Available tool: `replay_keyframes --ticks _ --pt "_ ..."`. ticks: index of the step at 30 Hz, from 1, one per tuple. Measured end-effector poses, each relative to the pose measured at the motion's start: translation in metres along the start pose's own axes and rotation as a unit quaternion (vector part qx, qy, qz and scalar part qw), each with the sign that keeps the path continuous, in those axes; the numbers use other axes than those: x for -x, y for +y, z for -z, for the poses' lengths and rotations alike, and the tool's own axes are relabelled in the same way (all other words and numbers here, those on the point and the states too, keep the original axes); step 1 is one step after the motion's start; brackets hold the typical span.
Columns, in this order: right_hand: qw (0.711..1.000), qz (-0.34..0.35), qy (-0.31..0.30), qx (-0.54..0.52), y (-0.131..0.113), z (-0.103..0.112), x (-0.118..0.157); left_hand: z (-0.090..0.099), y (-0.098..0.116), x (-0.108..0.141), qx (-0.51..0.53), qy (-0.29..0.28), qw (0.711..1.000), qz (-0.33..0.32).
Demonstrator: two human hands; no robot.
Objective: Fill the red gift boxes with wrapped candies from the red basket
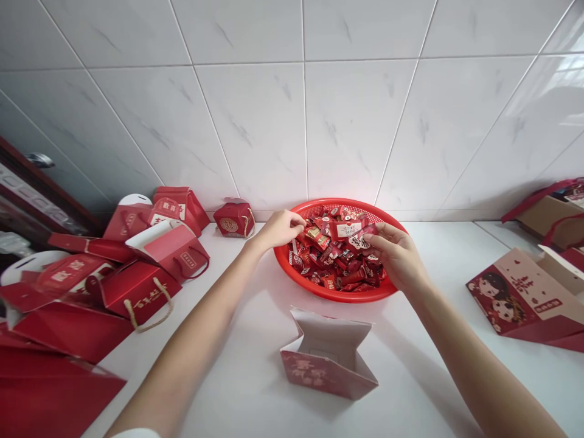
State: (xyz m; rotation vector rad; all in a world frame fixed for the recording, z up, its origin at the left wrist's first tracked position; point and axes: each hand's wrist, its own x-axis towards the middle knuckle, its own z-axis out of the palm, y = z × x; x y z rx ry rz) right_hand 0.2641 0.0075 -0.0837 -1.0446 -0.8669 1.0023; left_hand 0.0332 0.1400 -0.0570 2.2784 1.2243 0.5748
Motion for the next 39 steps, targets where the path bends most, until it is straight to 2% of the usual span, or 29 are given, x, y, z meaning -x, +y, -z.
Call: replay_keyframes --ticks 3,6,10,14,18,22,27,33,39 --pt "1.000 0.008 -0.006 0.006 0.000 0.000 0.000 0.001 0.004 -0.003 -0.069 -0.073 0.995 0.013" --pt "1.000 0.015 -0.016 0.009 0.000 0.001 0.000 -0.007 0.010 -0.004 -0.120 -0.117 0.986 0.022" --pt "1.000 0.014 -0.017 -0.003 0.001 0.001 0.001 -0.016 0.014 -0.008 -0.166 -0.140 0.976 0.033" --pt "1.000 0.019 -0.024 -0.006 0.001 -0.001 0.001 -0.018 0.011 -0.016 -0.187 -0.161 0.968 0.042" --pt "0.999 0.022 -0.026 -0.002 0.001 -0.002 0.001 -0.022 0.005 -0.022 -0.180 -0.153 0.971 0.042" --pt "1.000 0.017 -0.024 -0.004 0.001 -0.002 0.001 -0.027 0.000 -0.024 -0.127 -0.132 0.982 0.037" --pt "1.000 0.019 -0.021 0.006 0.000 -0.003 0.002 -0.019 -0.001 -0.021 0.022 -0.142 0.990 0.010" --pt "1.000 0.018 -0.022 0.006 -0.003 -0.004 0.002 -0.006 0.004 -0.006 0.185 -0.111 0.976 -0.031" --pt "1.000 0.017 -0.006 -0.002 -0.004 -0.005 0.004 -0.014 0.007 0.007 0.263 -0.066 0.961 -0.044"
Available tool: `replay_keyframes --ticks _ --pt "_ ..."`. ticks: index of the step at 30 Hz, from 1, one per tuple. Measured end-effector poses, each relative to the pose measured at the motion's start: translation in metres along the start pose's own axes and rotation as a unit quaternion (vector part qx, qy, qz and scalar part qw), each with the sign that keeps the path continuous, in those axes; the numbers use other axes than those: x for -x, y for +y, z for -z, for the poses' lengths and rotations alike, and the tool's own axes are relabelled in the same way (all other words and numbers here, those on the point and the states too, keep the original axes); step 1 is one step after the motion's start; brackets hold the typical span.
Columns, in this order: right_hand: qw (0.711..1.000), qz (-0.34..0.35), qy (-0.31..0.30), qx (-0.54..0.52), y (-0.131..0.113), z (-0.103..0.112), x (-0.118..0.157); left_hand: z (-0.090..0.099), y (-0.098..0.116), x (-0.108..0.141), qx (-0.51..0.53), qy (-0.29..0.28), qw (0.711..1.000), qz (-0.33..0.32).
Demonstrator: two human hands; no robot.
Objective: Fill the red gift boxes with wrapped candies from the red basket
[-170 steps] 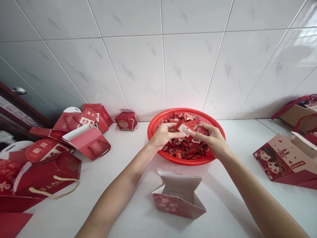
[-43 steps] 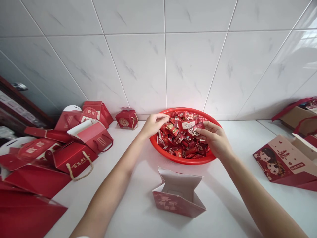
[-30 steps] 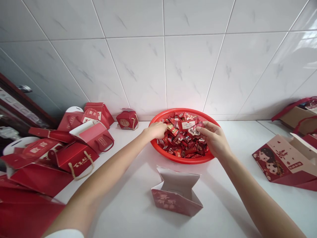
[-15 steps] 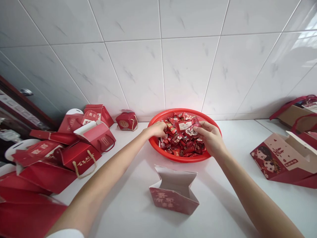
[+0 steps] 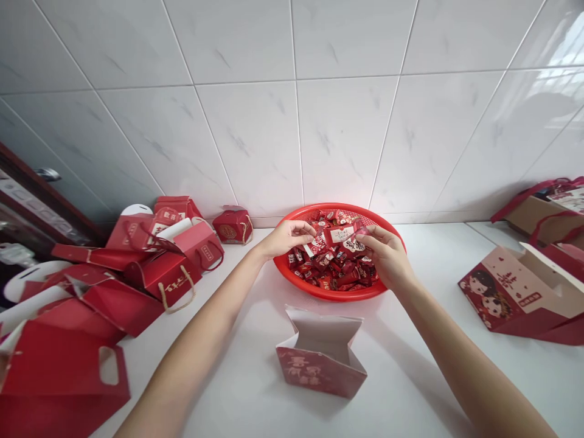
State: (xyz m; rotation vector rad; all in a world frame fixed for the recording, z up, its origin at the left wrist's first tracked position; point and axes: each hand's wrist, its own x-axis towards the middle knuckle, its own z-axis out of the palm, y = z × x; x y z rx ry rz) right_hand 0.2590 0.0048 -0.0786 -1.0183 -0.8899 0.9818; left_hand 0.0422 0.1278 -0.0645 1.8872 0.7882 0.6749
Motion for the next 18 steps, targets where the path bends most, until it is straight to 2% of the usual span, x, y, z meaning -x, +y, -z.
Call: replay_keyframes --ticks 5,12,18 --pt "1.000 0.005 0.004 0.006 0.0018 0.0006 -0.0005 -0.0055 0.0011 0.0060 0.063 0.006 0.998 -0.012" --pt "1.000 0.008 0.015 0.000 0.0034 0.0002 -0.0011 -0.0054 -0.0009 0.0068 0.061 0.010 0.998 0.015" --pt "1.000 0.004 0.014 -0.012 0.0048 0.0016 -0.0011 -0.0076 -0.0039 0.0073 0.071 -0.031 0.996 0.040"
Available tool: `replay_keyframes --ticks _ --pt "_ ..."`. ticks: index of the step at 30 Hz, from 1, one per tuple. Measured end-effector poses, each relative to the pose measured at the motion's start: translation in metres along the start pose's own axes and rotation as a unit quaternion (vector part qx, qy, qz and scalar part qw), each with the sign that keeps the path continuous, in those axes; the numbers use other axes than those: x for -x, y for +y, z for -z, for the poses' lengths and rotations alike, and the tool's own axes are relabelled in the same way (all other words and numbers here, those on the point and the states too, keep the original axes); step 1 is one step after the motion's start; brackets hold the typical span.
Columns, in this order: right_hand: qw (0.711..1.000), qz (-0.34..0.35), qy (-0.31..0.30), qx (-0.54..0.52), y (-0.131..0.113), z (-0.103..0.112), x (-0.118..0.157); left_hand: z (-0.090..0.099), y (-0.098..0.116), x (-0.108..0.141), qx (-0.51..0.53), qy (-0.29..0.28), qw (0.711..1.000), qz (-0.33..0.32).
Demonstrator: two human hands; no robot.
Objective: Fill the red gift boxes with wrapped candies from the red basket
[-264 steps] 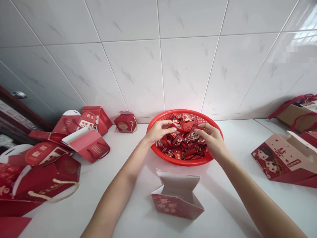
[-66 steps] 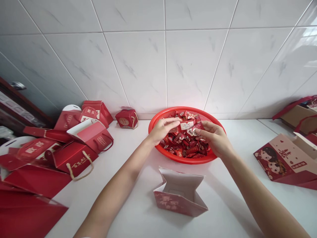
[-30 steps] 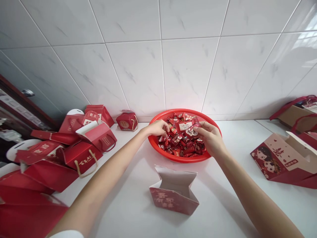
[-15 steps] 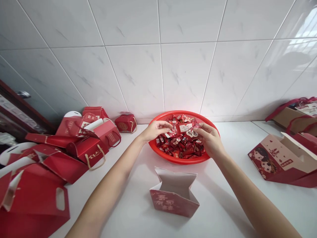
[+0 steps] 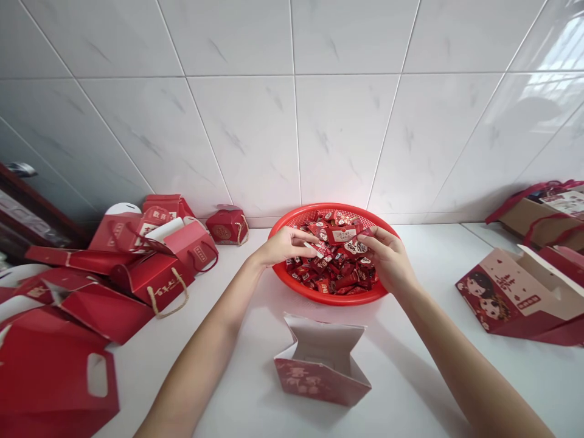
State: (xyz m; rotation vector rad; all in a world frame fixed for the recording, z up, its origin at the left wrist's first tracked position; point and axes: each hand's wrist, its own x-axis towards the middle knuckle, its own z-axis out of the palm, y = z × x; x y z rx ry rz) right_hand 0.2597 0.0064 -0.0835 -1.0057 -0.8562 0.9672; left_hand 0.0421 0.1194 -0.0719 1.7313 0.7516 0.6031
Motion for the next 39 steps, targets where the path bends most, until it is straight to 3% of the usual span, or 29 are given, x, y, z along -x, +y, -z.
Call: replay_keyframes --ticks 2,8,15,31,39 --pt "1.000 -0.001 -0.004 -0.003 0.0006 0.0007 -0.0005 -0.0014 -0.0018 -0.0008 0.006 -0.009 1.000 0.006" --pt "1.000 -0.011 0.010 -0.007 -0.0007 0.0002 -0.0007 -0.0068 -0.0027 -0.0006 0.008 0.057 0.998 -0.009" --pt "1.000 -0.015 0.014 -0.003 -0.0016 -0.0009 0.0001 -0.0104 0.0019 -0.0002 0.003 0.053 0.998 -0.034" --pt "1.000 -0.017 0.009 0.014 -0.0016 -0.0006 -0.0005 -0.0045 -0.0053 -0.0014 0.063 0.043 0.997 -0.013" --pt "0.999 -0.026 0.023 0.004 -0.0031 -0.0021 0.0004 -0.0065 -0.0041 -0.0020 -0.008 0.031 0.999 -0.015"
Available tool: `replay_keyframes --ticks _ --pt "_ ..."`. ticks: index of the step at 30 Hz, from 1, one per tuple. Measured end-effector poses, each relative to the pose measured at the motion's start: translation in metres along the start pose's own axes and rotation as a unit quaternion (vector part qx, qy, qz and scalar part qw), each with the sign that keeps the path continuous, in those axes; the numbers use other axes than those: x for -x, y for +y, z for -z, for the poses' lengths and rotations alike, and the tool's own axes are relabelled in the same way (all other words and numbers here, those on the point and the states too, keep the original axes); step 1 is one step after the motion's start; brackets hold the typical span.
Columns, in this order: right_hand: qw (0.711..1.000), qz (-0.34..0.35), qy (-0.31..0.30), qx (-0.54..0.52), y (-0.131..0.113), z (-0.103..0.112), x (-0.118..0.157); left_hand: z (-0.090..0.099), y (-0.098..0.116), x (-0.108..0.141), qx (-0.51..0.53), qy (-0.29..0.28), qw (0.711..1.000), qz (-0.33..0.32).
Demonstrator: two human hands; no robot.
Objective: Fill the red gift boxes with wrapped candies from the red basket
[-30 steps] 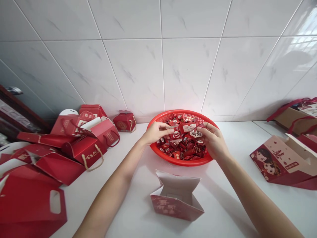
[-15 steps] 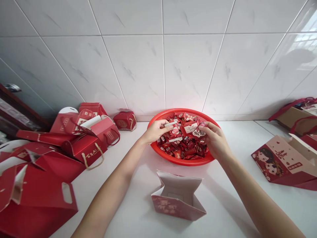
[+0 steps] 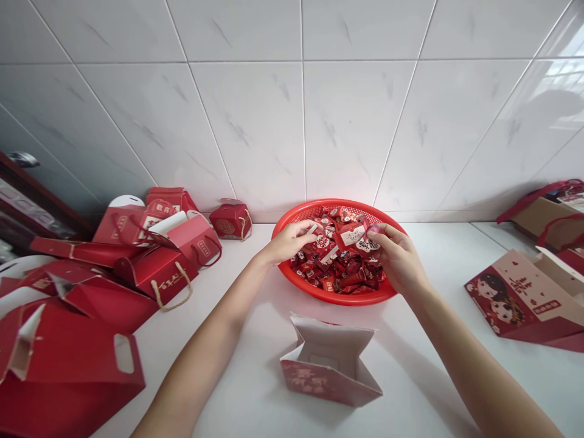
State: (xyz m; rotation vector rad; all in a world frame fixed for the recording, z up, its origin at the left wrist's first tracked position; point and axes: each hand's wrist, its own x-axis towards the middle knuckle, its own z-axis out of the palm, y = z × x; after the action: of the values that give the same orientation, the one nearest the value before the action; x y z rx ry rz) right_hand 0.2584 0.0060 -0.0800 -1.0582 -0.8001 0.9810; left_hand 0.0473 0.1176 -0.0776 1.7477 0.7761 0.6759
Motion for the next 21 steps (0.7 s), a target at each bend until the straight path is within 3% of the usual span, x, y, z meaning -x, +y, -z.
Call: replay_keyframes --ticks 5,14,21 --pt "1.000 0.007 0.000 0.005 0.0007 0.0007 -0.0005 -0.0020 0.0012 -0.0003 -0.115 -0.002 0.993 -0.003" --pt "1.000 0.018 0.017 -0.008 0.0012 0.0005 -0.0009 -0.0066 0.0050 0.0025 -0.294 -0.003 0.956 0.019" --pt "1.000 0.011 0.010 -0.006 -0.0007 -0.0008 0.0010 -0.0084 0.0023 0.0017 -0.343 0.008 0.939 0.006"
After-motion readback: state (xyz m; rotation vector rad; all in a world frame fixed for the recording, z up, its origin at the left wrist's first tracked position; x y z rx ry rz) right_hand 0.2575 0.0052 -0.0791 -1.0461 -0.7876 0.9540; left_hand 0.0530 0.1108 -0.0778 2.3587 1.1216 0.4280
